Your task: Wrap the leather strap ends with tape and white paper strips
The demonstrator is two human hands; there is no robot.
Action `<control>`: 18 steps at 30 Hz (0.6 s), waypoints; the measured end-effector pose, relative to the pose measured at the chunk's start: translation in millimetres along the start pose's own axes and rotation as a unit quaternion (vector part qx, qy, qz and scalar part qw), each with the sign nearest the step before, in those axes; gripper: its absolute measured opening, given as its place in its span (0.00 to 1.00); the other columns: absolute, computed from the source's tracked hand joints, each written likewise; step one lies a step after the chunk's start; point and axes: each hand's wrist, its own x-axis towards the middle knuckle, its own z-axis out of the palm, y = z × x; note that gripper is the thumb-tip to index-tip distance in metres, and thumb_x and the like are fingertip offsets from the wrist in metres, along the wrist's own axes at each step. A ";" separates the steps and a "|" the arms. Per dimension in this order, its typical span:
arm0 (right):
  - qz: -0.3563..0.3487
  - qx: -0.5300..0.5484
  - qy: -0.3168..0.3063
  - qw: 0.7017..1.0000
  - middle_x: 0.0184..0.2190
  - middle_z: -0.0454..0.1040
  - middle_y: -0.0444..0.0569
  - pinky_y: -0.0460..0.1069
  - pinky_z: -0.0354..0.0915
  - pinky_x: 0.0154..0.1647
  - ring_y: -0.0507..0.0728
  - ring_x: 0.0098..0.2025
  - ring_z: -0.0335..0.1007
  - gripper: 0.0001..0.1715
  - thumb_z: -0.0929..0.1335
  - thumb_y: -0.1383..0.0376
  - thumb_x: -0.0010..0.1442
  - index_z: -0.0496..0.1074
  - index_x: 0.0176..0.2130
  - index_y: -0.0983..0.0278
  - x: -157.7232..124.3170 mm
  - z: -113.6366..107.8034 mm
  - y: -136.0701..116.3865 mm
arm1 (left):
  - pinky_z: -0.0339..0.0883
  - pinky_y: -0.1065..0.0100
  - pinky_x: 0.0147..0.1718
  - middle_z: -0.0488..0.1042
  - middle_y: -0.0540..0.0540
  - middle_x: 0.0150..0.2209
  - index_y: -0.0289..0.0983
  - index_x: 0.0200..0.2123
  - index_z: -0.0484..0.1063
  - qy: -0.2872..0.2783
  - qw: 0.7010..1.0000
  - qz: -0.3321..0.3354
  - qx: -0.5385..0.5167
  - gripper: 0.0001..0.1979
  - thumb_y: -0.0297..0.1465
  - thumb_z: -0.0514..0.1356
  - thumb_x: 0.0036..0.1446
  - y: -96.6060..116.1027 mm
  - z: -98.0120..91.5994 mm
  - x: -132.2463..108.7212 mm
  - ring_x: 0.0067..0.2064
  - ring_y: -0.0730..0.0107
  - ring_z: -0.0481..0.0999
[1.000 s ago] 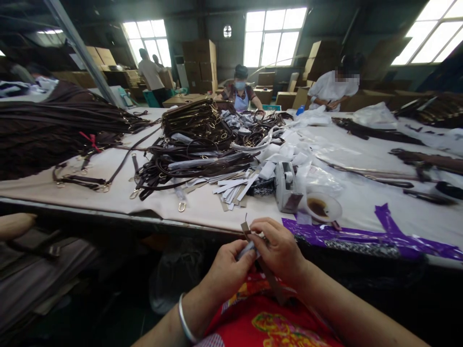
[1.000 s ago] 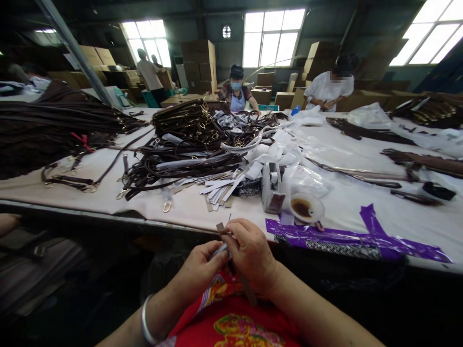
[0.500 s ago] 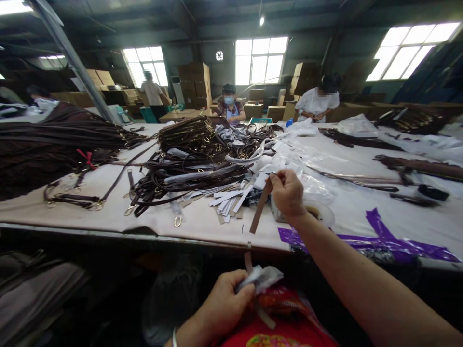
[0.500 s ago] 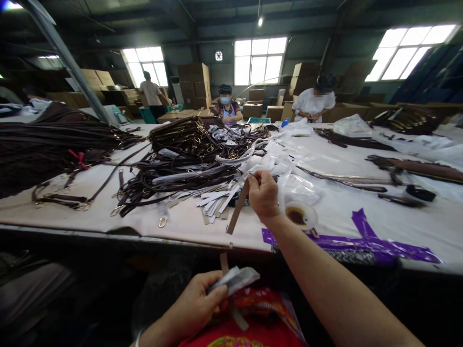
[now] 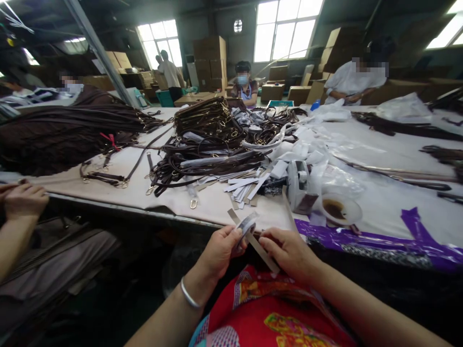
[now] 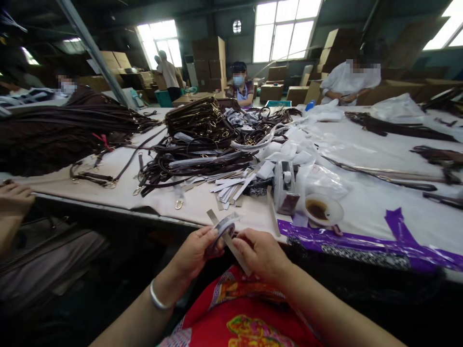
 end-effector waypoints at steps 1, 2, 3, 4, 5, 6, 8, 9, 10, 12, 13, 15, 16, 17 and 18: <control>0.021 0.021 -0.013 0.999 0.28 0.77 0.46 0.47 0.65 0.28 0.54 0.29 0.72 0.13 0.65 0.60 0.64 0.75 0.33 0.63 -0.6 7.4 -1.9 | 0.63 0.74 0.29 0.69 0.50 0.26 0.32 0.31 0.72 -0.008 1.000 0.007 0.004 0.16 0.41 0.66 0.55 -3.4 4.3 0.9 0.26 0.78 0.66; 0.051 0.050 -0.022 0.997 0.27 0.76 0.45 0.46 0.64 0.26 0.53 0.27 0.71 0.12 0.65 0.60 0.62 0.74 0.32 0.63 -0.1 13.2 -2.7 | 0.62 0.74 0.29 0.69 0.50 0.26 0.32 0.31 0.72 -0.013 1.000 0.014 0.008 0.16 0.40 0.65 0.55 -5.7 8.1 1.4 0.26 0.79 0.65; 0.088 0.083 -0.030 0.992 0.25 0.75 0.44 0.45 0.62 0.23 0.52 0.24 0.69 0.12 0.65 0.61 0.61 0.73 0.31 0.63 0.6 17.1 -2.7 | 0.62 0.74 0.28 0.69 0.50 0.25 0.32 0.31 0.72 -0.014 1.000 0.020 0.012 0.16 0.40 0.66 0.55 -6.8 10.9 1.6 0.26 0.79 0.65; 0.128 0.121 -0.036 0.984 0.22 0.73 0.42 0.44 0.59 0.19 0.50 0.19 0.65 0.12 0.65 0.61 0.61 0.72 0.29 0.63 0.7 19.3 -1.9 | 0.61 0.75 0.28 0.69 0.50 0.25 0.32 0.31 0.72 -0.010 1.000 0.023 0.013 0.16 0.41 0.66 0.55 -6.7 12.4 1.5 0.26 0.78 0.65; 0.165 0.156 -0.042 0.973 0.19 0.70 0.41 0.44 0.55 0.17 0.49 0.16 0.60 0.13 0.65 0.60 0.60 0.70 0.27 0.64 -0.3 20.1 -0.8 | 0.62 0.74 0.28 0.69 0.50 0.25 0.32 0.31 0.72 -0.001 1.000 0.024 0.014 0.16 0.41 0.66 0.55 -5.3 12.3 1.3 0.26 0.78 0.66; 0.192 0.185 -0.049 0.962 0.17 0.68 0.39 0.43 0.52 0.15 0.47 0.14 0.56 0.13 0.65 0.59 0.59 0.68 0.27 0.63 -2.4 19.9 0.5 | 0.63 0.74 0.29 0.70 0.50 0.26 0.32 0.30 0.72 0.014 1.000 0.026 0.011 0.17 0.41 0.66 0.54 -3.1 10.9 1.2 0.26 0.77 0.66; 0.213 0.225 -0.063 0.949 0.15 0.67 0.38 0.42 0.51 0.16 0.47 0.14 0.56 0.15 0.67 0.57 0.58 0.66 0.26 0.64 -9.3 18.3 2.9 | 0.65 0.72 0.30 0.70 0.49 0.26 0.33 0.30 0.72 0.047 0.998 0.031 0.005 0.17 0.42 0.67 0.53 2.3 5.5 1.0 0.27 0.76 0.68; 0.214 0.244 -0.069 0.943 0.15 0.67 0.38 0.42 0.51 0.16 0.47 0.14 0.56 0.15 0.67 0.55 0.58 0.67 0.27 0.64 -13.1 17.8 3.8 | 0.66 0.71 0.31 0.70 0.49 0.27 0.33 0.31 0.72 0.062 0.997 0.034 0.006 0.17 0.42 0.67 0.53 4.8 2.5 0.9 0.28 0.75 0.69; 0.210 0.265 -0.075 0.938 0.15 0.68 0.38 0.42 0.52 0.16 0.47 0.14 0.57 0.15 0.67 0.54 0.58 0.68 0.30 0.64 -16.8 17.9 4.3 | 0.67 0.71 0.32 0.70 0.50 0.27 0.33 0.31 0.72 0.073 0.997 0.037 0.010 0.17 0.42 0.66 0.53 6.6 0.0 0.8 0.28 0.75 0.69; 0.174 0.303 -0.072 0.934 0.18 0.70 0.39 0.42 0.55 0.17 0.47 0.15 0.59 0.16 0.67 0.54 0.60 0.70 0.39 0.65 -22.3 19.7 4.6 | 0.67 0.70 0.32 0.70 0.50 0.26 0.34 0.30 0.71 0.081 0.996 0.037 0.021 0.16 0.42 0.66 0.53 8.1 -2.8 0.6 0.27 0.75 0.69; 0.151 0.321 -0.063 0.933 0.19 0.71 0.39 0.43 0.57 0.17 0.47 0.15 0.59 0.19 0.67 0.54 0.60 0.70 0.45 0.65 -24.0 21.0 4.5 | 0.67 0.70 0.32 0.70 0.50 0.26 0.34 0.30 0.71 0.081 0.996 0.034 0.023 0.16 0.42 0.66 0.53 7.8 -3.1 0.5 0.27 0.75 0.69; 0.115 0.344 -0.040 0.931 0.22 0.72 0.38 0.43 0.58 0.18 0.47 0.16 0.60 0.25 0.68 0.56 0.61 0.64 0.55 0.64 -25.5 23.1 4.9 | 0.68 0.69 0.32 0.70 0.50 0.27 0.34 0.31 0.72 0.077 0.997 0.027 0.014 0.16 0.42 0.66 0.53 5.5 -2.7 0.7 0.28 0.74 0.69; 0.109 0.349 -0.030 0.930 0.22 0.72 0.38 0.43 0.58 0.17 0.47 0.16 0.60 0.27 0.68 0.56 0.62 0.62 0.57 0.63 -25.6 23.6 5.4 | 0.68 0.69 0.33 0.70 0.49 0.27 0.34 0.32 0.72 0.074 0.997 0.023 0.005 0.16 0.42 0.66 0.53 4.0 -2.4 1.0 0.29 0.73 0.70; 0.111 0.351 -0.027 0.929 0.23 0.72 0.38 0.42 0.57 0.17 0.47 0.16 0.61 0.27 0.68 0.56 0.62 0.62 0.57 0.63 -25.5 23.5 6.2 | 0.69 0.68 0.33 0.70 0.49 0.28 0.34 0.32 0.72 0.072 0.997 0.021 -0.005 0.16 0.42 0.65 0.53 2.6 -2.2 1.3 0.29 0.73 0.70; 0.117 0.354 -0.030 0.927 0.24 0.72 0.39 0.42 0.57 0.17 0.47 0.16 0.61 0.25 0.68 0.56 0.62 0.64 0.55 0.63 -25.1 23.0 7.1 | 0.69 0.68 0.33 0.70 0.50 0.28 0.34 0.32 0.71 0.069 0.997 0.019 -0.014 0.15 0.42 0.65 0.54 1.5 -2.1 1.7 0.29 0.73 0.70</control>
